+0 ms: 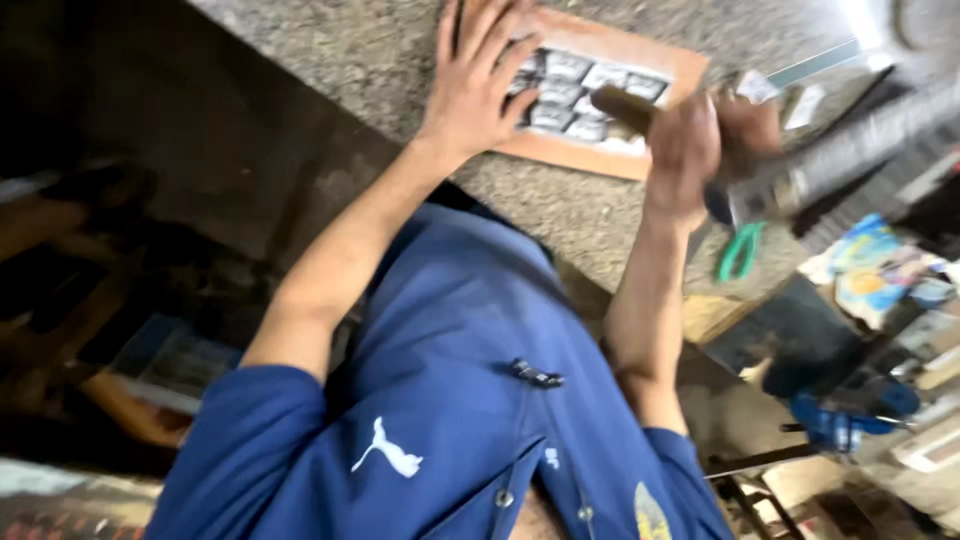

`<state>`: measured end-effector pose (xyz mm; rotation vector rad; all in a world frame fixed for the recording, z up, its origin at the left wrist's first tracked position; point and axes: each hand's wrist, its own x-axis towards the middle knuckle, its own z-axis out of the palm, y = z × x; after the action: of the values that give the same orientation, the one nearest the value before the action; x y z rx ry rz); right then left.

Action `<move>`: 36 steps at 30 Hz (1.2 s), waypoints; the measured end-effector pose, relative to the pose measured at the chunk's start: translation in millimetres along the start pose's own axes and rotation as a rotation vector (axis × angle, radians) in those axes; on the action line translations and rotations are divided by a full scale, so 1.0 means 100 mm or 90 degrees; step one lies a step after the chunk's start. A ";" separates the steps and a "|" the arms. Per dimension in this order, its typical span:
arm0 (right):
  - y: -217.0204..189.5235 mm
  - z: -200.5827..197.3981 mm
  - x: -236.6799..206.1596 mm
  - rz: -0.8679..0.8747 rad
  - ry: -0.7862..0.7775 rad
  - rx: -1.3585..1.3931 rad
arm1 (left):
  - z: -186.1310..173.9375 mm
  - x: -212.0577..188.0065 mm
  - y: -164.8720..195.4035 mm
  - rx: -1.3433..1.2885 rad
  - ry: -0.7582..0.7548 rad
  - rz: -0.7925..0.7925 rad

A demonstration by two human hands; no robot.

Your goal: The person picks up small metal letter stamps and places them into a wooden holder on the workbench, pressing them into rows. They use a hammer and pliers to seat and adjust the stamps, and a second person joins to help arrange the stamps in the holder.

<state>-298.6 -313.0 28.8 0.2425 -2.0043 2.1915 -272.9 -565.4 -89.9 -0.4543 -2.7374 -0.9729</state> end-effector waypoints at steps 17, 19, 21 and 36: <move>-1.30 -0.02 -0.68 0.404 0.065 -0.275 | 0.19 0.19 0.25 -0.044 -0.077 0.033; -1.27 -0.04 -0.84 0.462 0.136 -0.281 | 0.28 0.24 0.27 -0.071 -0.121 0.020; -1.10 -0.02 -1.07 0.358 0.065 -0.453 | 0.34 0.31 0.25 -0.057 -0.109 0.041; -0.69 -0.21 -2.24 0.319 0.120 -0.513 | 0.07 0.23 0.14 -0.025 -0.155 0.088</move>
<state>-65.4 -288.2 43.4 -0.5930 -2.8190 1.3169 -290.4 -545.3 -80.5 -0.8060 -2.8539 -0.9970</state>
